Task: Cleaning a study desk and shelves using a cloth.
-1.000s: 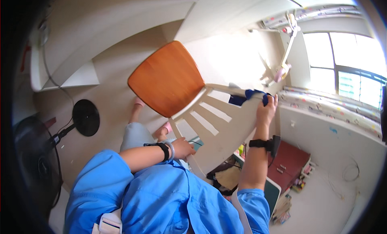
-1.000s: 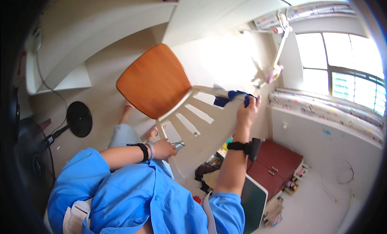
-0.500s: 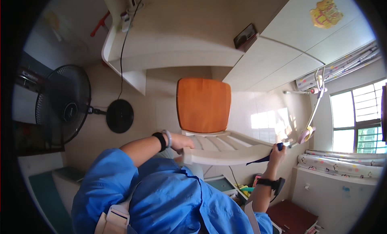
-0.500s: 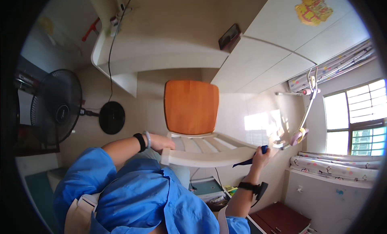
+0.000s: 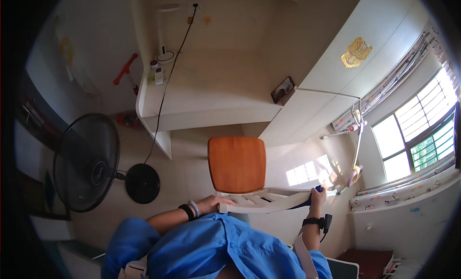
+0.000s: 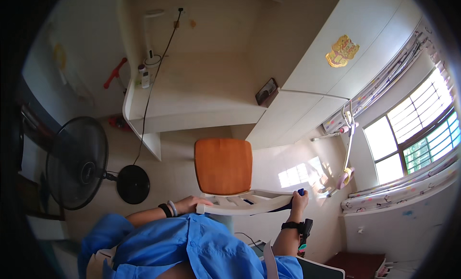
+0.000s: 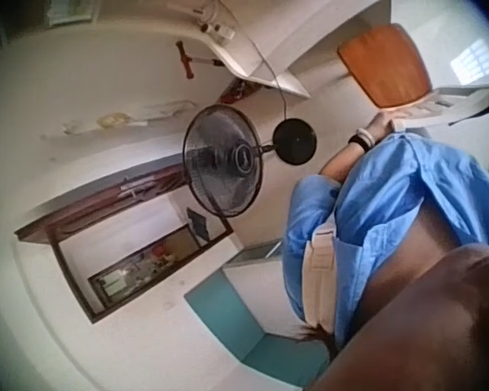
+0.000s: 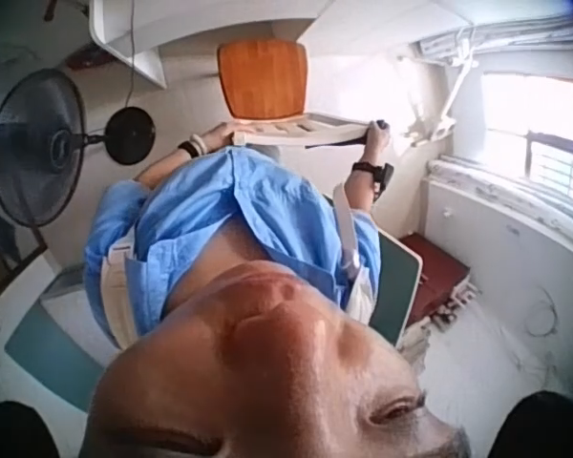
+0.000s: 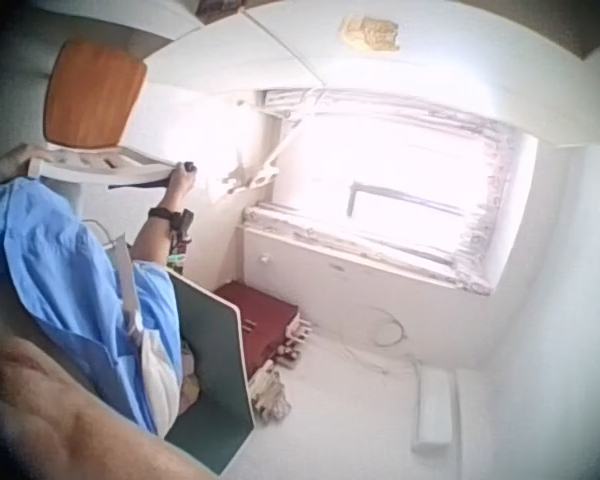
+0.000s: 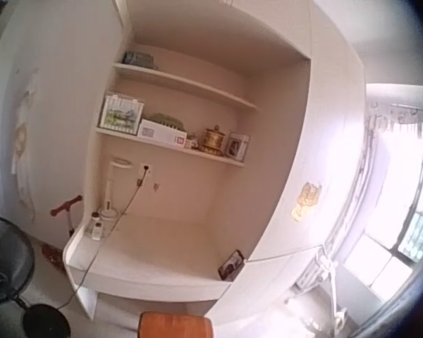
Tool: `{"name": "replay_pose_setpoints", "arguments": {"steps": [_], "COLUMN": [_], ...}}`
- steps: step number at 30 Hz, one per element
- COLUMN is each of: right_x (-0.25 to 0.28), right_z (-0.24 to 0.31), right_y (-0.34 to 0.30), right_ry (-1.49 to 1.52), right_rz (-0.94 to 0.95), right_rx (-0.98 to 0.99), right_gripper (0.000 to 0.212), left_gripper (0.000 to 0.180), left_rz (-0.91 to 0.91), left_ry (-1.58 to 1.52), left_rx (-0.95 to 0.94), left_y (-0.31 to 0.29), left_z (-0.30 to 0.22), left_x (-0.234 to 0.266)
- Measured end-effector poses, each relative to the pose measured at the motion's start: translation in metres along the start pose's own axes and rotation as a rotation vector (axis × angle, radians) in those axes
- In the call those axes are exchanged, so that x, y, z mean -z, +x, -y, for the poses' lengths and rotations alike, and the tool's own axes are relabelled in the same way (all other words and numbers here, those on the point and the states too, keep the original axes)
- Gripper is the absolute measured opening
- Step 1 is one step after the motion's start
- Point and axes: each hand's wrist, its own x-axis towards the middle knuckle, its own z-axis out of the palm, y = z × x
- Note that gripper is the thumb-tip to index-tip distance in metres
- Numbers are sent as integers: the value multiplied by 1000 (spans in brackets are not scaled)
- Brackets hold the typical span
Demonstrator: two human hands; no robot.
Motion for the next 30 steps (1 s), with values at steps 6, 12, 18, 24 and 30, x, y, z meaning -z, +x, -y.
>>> {"name": "replay_pose_setpoints", "arguments": {"steps": [6, 12, 18, 24, 30], "right_x": [-9, -10, -46, -99, -158], "right_z": [0, 20, 84, 139, 206], "right_y": [-8, -19, -33, -19, -19], "right_ry": [-129, -288, -276, -323, -287], "right_rz": [-127, -14, 0, 121, 189], "right_rx": [56, 84, 182, 315, 424], "right_gripper": [43, 30, 32, 32, 34], "left_gripper": [39, 34, 31, 26, 28], "left_rz": [10, -54, -140, -291, -680], "left_ry": [16, 100, 156, 90, 28], "left_rx": [-131, -51, -16, 33, 220], "left_y": [-6, -15, -38, -54, -59], "left_z": [2, -6, -13, -28, -34], "left_x": [11, 46, 71, 96, 126]}}
